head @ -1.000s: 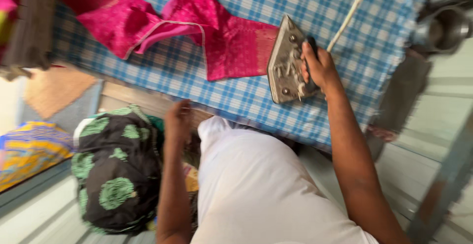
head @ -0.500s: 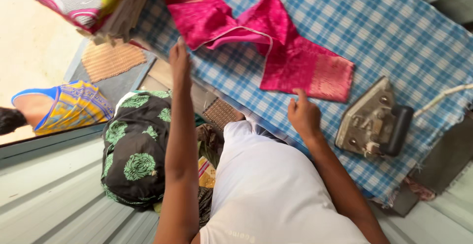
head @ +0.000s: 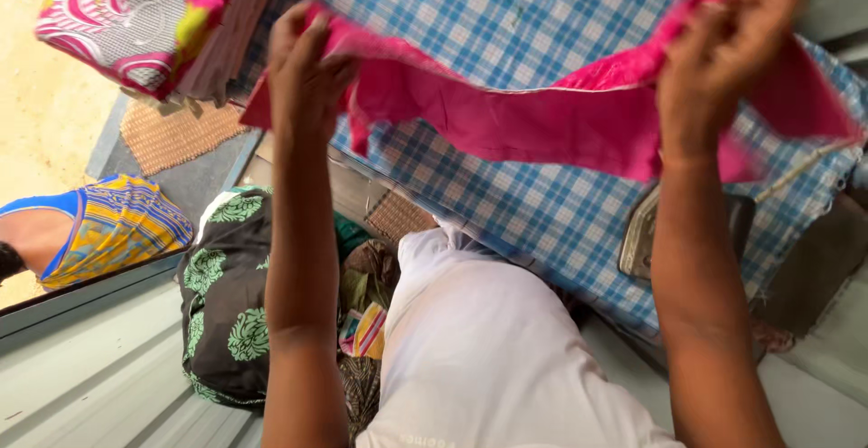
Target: The person irons a pink blouse on a checkered ironing board. They repeatedly smooth the fabric with their hands, move the garment to different positions, and use a metal iron to press various sections of the blouse.
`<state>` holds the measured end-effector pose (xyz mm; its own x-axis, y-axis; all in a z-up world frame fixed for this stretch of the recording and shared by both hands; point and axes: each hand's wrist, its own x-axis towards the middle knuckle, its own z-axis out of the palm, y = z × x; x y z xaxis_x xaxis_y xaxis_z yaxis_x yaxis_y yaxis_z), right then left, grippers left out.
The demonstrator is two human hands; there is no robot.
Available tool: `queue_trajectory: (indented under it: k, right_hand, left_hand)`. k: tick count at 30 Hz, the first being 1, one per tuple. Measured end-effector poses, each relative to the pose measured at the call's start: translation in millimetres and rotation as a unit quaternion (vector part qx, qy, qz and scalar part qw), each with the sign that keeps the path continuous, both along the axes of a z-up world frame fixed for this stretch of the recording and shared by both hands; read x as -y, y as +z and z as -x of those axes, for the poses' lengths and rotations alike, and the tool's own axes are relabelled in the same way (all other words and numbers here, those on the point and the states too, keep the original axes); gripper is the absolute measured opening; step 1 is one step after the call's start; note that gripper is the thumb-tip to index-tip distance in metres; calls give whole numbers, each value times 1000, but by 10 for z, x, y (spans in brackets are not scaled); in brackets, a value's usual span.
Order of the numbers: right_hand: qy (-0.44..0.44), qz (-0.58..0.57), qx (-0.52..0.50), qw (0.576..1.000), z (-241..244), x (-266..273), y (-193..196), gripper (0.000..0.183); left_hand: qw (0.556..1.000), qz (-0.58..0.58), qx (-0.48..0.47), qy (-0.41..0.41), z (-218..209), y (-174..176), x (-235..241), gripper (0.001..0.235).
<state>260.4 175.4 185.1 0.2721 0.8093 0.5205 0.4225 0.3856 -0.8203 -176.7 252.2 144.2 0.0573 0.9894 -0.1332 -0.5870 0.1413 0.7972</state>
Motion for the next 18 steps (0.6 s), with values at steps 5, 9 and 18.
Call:
queue_trajectory:
  k: [5,9,18]
  right_hand:
    - [82,43,157,983,477,164,-361,40]
    - [53,255,-7,965,563,774,-960,16]
    - [-202,319,15,926,-285,1019,-2137,55]
  left_hand:
    - [976,-78,-203,32,-112,-282,165,36]
    - [913,34,-404,39,-260,-766,1112,49]
    - [692,-204,-683,114,-390,-1472,1154,29]
